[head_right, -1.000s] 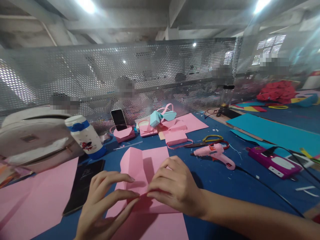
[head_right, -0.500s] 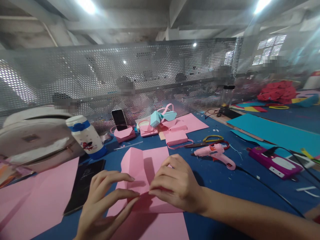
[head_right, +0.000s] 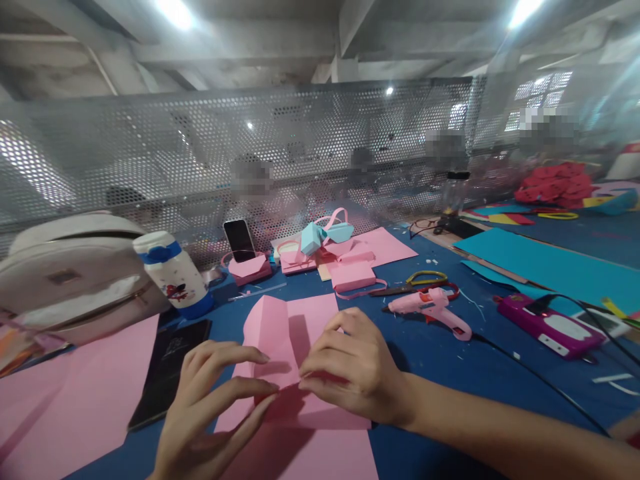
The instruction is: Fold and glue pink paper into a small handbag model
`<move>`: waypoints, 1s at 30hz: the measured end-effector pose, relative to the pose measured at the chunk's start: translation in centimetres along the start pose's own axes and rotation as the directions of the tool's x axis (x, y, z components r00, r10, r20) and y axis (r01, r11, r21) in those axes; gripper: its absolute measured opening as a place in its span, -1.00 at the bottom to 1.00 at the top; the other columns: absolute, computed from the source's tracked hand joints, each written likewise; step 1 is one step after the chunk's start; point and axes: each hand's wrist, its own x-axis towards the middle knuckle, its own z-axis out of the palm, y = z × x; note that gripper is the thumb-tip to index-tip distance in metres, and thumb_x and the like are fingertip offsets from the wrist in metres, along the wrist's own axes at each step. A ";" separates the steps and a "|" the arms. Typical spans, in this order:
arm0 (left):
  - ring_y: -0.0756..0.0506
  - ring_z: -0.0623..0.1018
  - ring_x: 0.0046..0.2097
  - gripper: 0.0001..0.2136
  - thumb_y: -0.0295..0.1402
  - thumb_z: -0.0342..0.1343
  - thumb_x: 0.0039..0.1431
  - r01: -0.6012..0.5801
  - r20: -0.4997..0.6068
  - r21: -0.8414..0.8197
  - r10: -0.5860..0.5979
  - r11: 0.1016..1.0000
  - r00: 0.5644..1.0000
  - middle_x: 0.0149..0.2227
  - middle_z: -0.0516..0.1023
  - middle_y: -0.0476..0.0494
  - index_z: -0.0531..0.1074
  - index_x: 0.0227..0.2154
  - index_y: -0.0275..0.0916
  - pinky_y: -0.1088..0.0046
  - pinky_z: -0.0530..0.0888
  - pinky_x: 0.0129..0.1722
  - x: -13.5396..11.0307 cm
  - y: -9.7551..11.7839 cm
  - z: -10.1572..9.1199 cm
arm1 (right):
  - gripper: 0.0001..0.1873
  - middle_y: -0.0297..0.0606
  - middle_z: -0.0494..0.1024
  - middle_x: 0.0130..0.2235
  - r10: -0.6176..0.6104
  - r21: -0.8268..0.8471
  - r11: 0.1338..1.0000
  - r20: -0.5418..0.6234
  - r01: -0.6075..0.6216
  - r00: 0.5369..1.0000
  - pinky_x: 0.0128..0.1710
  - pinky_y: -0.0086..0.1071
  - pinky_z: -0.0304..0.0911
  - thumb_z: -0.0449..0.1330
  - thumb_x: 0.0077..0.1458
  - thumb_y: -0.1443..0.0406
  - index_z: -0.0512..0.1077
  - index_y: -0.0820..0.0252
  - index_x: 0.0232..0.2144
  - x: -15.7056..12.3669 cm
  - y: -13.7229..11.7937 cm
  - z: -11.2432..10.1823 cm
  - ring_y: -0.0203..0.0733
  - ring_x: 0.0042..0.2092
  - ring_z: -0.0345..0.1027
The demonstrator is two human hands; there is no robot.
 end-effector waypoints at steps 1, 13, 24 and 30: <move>-0.16 0.41 -0.14 -0.86 -0.54 0.20 0.17 0.001 -0.003 0.000 -0.001 1.000 1.000 -0.19 0.55 -0.11 0.53 -0.37 -0.12 0.18 0.23 -0.05 0.0 0.0 0.0 | -0.98 -0.34 0.61 -0.38 0.000 0.000 1.000 0.003 0.000 1.000 -0.22 -0.26 0.09 0.28 0.17 0.36 0.50 0.21 -0.33 0.0 -0.1 0.0 -0.20 -0.29 0.26; -0.16 0.41 -0.14 -0.86 -0.54 0.19 0.19 0.005 -0.002 -0.015 -0.005 1.000 1.000 -0.19 0.54 -0.12 0.53 -0.37 -0.14 0.16 0.23 -0.05 0.0 0.1 0.1 | -0.94 -0.33 0.60 -0.40 0.032 0.045 0.999 -0.011 -0.031 0.999 -0.25 -0.25 0.10 0.25 0.19 0.35 0.51 0.19 -0.35 0.0 -0.2 0.0 -0.19 -0.30 0.26; -0.14 0.42 -0.16 -0.87 -0.50 0.19 0.19 0.018 -0.026 -0.018 -0.019 1.000 0.999 -0.21 0.57 -0.08 0.53 -0.39 -0.12 0.20 0.25 -0.08 0.1 0.7 0.6 | -0.93 -0.37 0.62 -0.35 -0.035 -0.003 0.999 0.056 0.035 0.998 -0.22 -0.25 0.08 0.22 0.25 0.35 0.51 0.21 -0.29 0.1 -1.1 -0.3 -0.23 -0.28 0.27; -0.13 0.44 -0.17 -0.89 -0.49 0.24 0.16 -0.006 -0.021 0.011 0.007 1.000 1.000 -0.22 0.59 -0.06 0.53 -0.40 -0.12 0.22 0.26 -0.08 0.3 0.6 0.7 | -0.99 -0.38 0.62 -0.35 -0.001 -0.002 1.000 0.046 0.001 0.999 -0.23 -0.26 0.07 0.27 0.19 0.36 0.51 0.19 -0.31 0.0 -1.1 0.0 -0.22 -0.28 0.26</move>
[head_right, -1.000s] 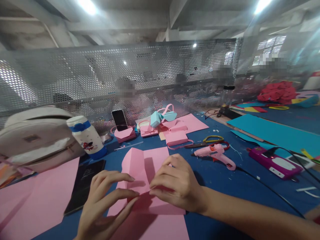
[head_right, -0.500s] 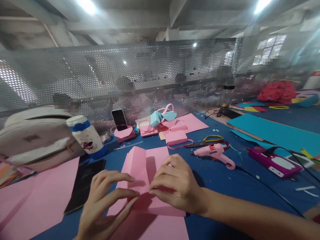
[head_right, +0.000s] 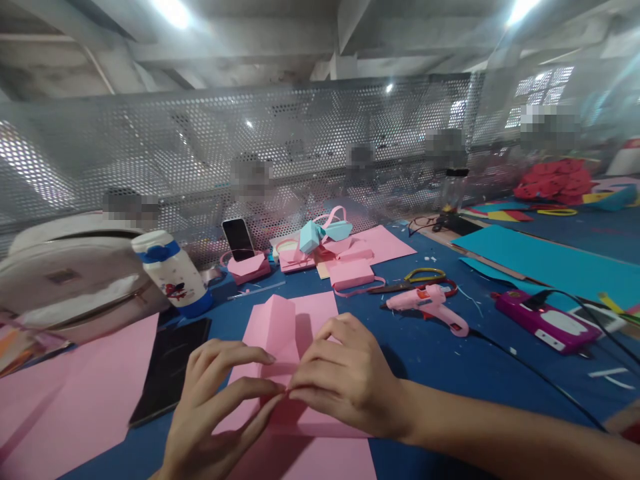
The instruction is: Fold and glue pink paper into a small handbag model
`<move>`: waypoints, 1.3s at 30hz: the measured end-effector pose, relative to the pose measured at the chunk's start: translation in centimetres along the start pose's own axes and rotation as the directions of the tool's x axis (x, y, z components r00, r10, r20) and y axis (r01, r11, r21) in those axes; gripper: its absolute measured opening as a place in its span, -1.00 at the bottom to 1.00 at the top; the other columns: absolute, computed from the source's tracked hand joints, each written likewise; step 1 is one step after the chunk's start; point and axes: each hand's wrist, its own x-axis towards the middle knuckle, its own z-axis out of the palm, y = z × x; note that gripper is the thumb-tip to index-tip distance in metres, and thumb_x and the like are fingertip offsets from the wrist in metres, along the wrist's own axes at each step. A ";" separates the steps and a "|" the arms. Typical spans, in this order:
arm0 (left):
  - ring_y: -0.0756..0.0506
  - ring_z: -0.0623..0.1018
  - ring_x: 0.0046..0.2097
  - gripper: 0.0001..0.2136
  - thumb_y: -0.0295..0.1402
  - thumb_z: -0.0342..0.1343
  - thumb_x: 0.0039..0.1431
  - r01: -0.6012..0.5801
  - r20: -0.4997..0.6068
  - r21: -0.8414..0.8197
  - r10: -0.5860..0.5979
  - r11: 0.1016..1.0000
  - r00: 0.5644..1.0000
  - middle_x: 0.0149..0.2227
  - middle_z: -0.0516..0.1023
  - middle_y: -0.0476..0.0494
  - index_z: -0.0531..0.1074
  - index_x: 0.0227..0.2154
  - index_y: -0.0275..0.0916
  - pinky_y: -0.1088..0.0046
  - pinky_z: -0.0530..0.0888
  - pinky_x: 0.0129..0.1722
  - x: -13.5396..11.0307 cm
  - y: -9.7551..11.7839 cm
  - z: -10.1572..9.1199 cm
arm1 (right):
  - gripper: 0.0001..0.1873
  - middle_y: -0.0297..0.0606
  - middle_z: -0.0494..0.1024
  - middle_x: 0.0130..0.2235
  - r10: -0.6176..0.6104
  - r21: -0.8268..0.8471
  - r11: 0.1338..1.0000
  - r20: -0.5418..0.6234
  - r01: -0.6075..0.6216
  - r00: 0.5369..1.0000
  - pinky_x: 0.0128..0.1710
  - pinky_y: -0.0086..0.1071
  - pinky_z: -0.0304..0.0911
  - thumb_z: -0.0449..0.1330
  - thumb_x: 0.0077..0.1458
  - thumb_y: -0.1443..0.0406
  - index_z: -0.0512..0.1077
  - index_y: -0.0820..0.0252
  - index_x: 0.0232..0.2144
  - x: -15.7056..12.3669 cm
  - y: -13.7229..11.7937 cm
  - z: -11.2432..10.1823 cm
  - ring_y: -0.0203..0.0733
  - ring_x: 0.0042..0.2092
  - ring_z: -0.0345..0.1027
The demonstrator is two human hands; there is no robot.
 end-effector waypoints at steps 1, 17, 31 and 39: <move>-0.13 0.44 -0.18 -0.89 -0.49 0.25 0.14 -0.010 0.006 0.008 0.010 1.000 1.000 -0.22 0.59 -0.05 0.53 -0.40 -0.12 0.23 0.27 -0.09 0.0 0.0 0.0 | -0.99 -0.38 0.62 -0.35 0.000 -0.005 1.000 -0.007 0.000 1.000 -0.24 -0.26 0.07 0.28 0.18 0.36 0.51 0.19 -0.32 0.0 0.0 0.0 -0.22 -0.29 0.26; -0.13 0.45 -0.23 -0.86 -0.48 0.21 0.18 -0.003 -0.086 0.010 0.004 1.000 0.996 -0.30 0.60 -0.05 0.53 -0.45 -0.12 0.21 0.27 -0.09 0.3 -0.1 0.0 | -0.96 -0.33 0.59 -0.38 0.023 0.001 1.000 -0.025 -0.023 0.999 -0.28 -0.27 0.07 0.26 0.17 0.36 0.47 0.20 -0.35 0.1 0.5 0.1 -0.20 -0.31 0.27; -0.12 0.44 -0.23 -0.85 -0.49 0.21 0.18 -0.028 -0.072 0.034 0.031 0.999 0.997 -0.30 0.61 -0.04 0.53 -0.45 -0.11 0.22 0.28 -0.10 0.8 -0.1 -0.4 | -0.94 -0.27 0.54 -0.37 0.069 0.066 0.995 0.003 -0.069 0.998 -0.27 -0.25 0.07 0.16 0.23 0.36 0.41 0.20 -0.33 -0.1 0.6 0.1 -0.18 -0.30 0.25; -0.14 0.44 -0.21 -0.84 -0.54 0.20 0.16 -0.037 -0.007 0.079 0.038 0.996 0.999 -0.27 0.59 -0.06 0.52 -0.42 -0.11 0.22 0.28 -0.10 0.6 -0.8 -1.2 | -0.85 -0.29 0.44 -0.41 0.231 0.205 0.956 -0.092 -0.208 0.969 -0.25 -0.27 0.14 0.11 0.27 0.32 0.35 0.19 -0.39 0.1 1.1 -0.2 -0.19 -0.32 0.27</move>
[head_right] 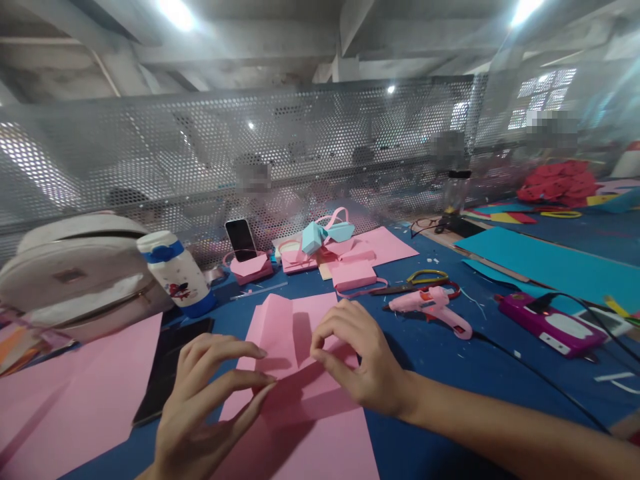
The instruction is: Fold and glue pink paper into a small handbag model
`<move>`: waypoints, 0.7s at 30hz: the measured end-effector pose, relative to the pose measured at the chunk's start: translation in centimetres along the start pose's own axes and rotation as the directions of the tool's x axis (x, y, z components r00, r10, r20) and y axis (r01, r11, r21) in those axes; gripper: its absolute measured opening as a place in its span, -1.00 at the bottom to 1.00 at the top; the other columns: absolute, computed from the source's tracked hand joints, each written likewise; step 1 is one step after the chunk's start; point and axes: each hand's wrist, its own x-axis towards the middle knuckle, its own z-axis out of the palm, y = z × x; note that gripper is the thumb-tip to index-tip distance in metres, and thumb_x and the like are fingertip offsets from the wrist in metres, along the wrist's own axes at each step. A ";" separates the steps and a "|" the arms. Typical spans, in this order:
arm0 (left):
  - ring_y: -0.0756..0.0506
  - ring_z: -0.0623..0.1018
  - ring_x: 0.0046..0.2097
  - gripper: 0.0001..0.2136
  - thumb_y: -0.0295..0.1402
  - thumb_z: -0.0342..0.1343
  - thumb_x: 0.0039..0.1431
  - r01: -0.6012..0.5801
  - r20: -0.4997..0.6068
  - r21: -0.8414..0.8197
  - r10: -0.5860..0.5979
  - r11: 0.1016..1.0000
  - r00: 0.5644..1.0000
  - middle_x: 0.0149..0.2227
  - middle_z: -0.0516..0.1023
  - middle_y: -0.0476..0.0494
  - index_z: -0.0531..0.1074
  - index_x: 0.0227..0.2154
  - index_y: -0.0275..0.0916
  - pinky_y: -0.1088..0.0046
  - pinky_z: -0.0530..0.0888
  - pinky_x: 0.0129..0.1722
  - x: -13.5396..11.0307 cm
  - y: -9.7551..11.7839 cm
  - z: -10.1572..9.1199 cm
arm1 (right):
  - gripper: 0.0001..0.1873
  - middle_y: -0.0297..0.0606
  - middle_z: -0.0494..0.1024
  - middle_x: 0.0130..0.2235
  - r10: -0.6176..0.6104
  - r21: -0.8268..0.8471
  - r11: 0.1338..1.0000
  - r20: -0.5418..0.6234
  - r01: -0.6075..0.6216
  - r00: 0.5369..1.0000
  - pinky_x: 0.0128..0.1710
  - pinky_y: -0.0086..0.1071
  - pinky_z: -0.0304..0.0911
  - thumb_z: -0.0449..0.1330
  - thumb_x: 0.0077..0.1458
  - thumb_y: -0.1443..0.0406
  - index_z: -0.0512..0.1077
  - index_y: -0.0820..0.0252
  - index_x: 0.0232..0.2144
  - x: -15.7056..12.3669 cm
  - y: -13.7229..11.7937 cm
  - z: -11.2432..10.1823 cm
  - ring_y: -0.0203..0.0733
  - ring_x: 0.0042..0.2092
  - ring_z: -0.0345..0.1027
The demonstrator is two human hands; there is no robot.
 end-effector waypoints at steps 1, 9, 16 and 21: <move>-0.14 0.44 -0.20 -0.84 -0.54 0.21 0.15 -0.004 0.005 -0.003 0.004 1.000 1.000 -0.27 0.59 -0.06 0.52 -0.42 -0.11 0.22 0.28 -0.10 -0.1 0.0 0.0 | -0.83 -0.29 0.45 -0.41 -0.005 0.001 1.000 0.001 0.005 1.000 -0.25 -0.27 0.13 0.11 0.29 0.29 0.37 0.18 -0.38 0.0 0.0 0.0 -0.20 -0.31 0.27; -0.13 0.45 -0.20 -0.89 -0.43 0.21 0.21 0.072 -0.034 -0.059 -0.074 0.996 0.997 -0.25 0.61 -0.06 0.53 -0.41 -0.09 0.18 0.27 -0.07 -0.6 0.5 1.2 | -0.79 -0.32 0.57 -0.40 -0.128 -0.128 0.982 0.089 0.139 0.988 -0.23 -0.28 0.11 0.15 0.30 0.21 0.50 0.16 -0.34 -0.5 -0.4 0.3 -0.21 -0.28 0.28; -0.13 0.47 -0.21 -0.92 -0.41 0.22 0.21 0.091 -0.021 -0.093 -0.094 0.991 0.995 -0.26 0.61 -0.05 0.54 -0.39 -0.09 0.20 0.26 -0.07 -0.5 0.9 1.3 | -0.83 -0.33 0.59 -0.37 -0.093 -0.170 0.978 0.156 0.119 0.983 -0.23 -0.28 0.10 0.17 0.29 0.23 0.52 0.15 -0.30 0.0 -1.1 0.3 -0.21 -0.28 0.29; -0.13 0.46 -0.17 -0.87 -0.49 0.20 0.18 0.099 0.065 -0.080 -0.094 0.992 0.993 -0.21 0.58 -0.05 0.54 -0.35 -0.09 0.21 0.25 -0.06 -0.3 0.6 0.7 | -0.87 -0.34 0.58 -0.39 -0.084 -0.158 0.981 0.171 0.111 0.982 -0.26 -0.27 0.06 0.23 0.25 0.27 0.51 0.17 -0.34 0.1 -0.9 0.5 -0.23 -0.31 0.27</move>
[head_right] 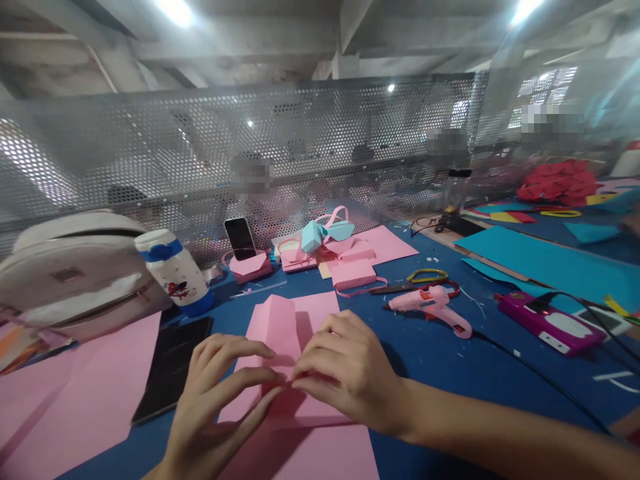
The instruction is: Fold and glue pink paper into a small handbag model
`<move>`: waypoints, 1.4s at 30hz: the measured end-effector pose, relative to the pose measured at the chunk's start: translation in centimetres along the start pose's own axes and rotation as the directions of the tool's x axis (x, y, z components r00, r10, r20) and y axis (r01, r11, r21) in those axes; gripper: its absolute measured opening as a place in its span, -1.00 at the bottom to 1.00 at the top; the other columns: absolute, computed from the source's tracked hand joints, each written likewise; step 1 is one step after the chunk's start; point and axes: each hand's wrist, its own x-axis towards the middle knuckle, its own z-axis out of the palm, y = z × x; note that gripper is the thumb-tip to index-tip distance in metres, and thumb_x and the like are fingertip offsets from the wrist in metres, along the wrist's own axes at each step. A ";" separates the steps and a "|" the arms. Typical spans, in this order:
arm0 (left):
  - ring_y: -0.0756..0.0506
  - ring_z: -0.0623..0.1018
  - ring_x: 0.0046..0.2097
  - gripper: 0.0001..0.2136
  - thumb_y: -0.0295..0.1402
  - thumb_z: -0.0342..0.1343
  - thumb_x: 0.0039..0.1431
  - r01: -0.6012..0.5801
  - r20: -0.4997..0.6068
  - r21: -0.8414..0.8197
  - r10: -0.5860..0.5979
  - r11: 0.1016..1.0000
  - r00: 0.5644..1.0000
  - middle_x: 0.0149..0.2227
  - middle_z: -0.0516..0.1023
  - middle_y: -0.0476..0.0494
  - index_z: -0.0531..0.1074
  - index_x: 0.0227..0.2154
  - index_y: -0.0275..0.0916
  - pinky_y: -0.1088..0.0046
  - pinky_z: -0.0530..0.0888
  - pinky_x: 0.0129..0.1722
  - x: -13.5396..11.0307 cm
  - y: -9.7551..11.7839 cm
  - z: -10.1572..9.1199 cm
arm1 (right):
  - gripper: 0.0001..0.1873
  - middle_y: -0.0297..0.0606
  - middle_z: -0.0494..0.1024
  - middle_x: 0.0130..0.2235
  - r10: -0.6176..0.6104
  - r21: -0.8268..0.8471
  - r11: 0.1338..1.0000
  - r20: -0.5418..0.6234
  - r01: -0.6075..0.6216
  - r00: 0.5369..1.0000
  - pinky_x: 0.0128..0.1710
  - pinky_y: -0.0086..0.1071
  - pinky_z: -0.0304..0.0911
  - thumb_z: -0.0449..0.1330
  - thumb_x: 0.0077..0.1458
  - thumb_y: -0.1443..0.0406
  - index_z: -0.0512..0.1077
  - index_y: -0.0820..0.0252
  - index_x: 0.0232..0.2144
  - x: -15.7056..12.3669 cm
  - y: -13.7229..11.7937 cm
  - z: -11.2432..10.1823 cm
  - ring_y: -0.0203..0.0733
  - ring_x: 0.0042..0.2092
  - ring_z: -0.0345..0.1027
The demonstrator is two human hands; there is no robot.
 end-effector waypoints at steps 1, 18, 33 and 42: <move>-0.14 0.45 -0.17 -0.86 -0.50 0.20 0.18 -0.002 0.012 0.006 0.002 1.000 1.000 -0.20 0.58 -0.06 0.53 -0.35 -0.09 0.21 0.25 -0.06 0.0 -0.1 -0.1 | -0.89 -0.34 0.58 -0.39 -0.003 0.001 1.000 -0.005 0.003 1.000 -0.27 -0.27 0.06 0.24 0.24 0.28 0.50 0.18 -0.34 0.0 0.1 0.1 -0.23 -0.31 0.27; -0.14 0.42 -0.15 -0.85 -0.54 0.16 0.18 0.032 0.020 -0.046 -0.031 0.998 0.999 -0.17 0.54 -0.07 0.49 -0.38 -0.12 0.20 0.22 -0.06 -0.6 -0.2 -0.3 | -0.91 -0.35 0.59 -0.36 0.031 0.023 0.999 0.018 -0.031 0.999 -0.23 -0.27 0.07 0.24 0.24 0.29 0.50 0.17 -0.32 0.4 -0.3 0.9 -0.21 -0.27 0.26; -0.11 0.44 -0.20 -0.86 -0.50 0.17 0.17 0.008 -0.060 -0.119 -0.016 0.993 0.998 -0.23 0.61 -0.02 0.48 -0.45 -0.13 0.20 0.23 -0.07 -0.3 0.5 0.1 | -0.95 -0.28 0.54 -0.33 -0.036 0.022 0.999 0.057 0.035 0.998 -0.24 -0.24 0.04 0.15 0.21 0.40 0.40 0.20 -0.32 0.3 -0.2 0.6 -0.17 -0.27 0.23; -0.13 0.44 -0.18 -0.85 -0.53 0.16 0.17 0.018 -0.039 -0.087 -0.022 0.996 0.999 -0.22 0.59 -0.04 0.48 -0.42 -0.13 0.17 0.23 -0.04 -0.2 0.1 -0.1 | -0.94 -0.30 0.51 -0.36 0.007 0.042 0.999 0.037 -0.009 0.999 -0.26 -0.25 0.03 0.18 0.17 0.43 0.37 0.20 -0.33 -0.1 0.8 0.4 -0.18 -0.29 0.23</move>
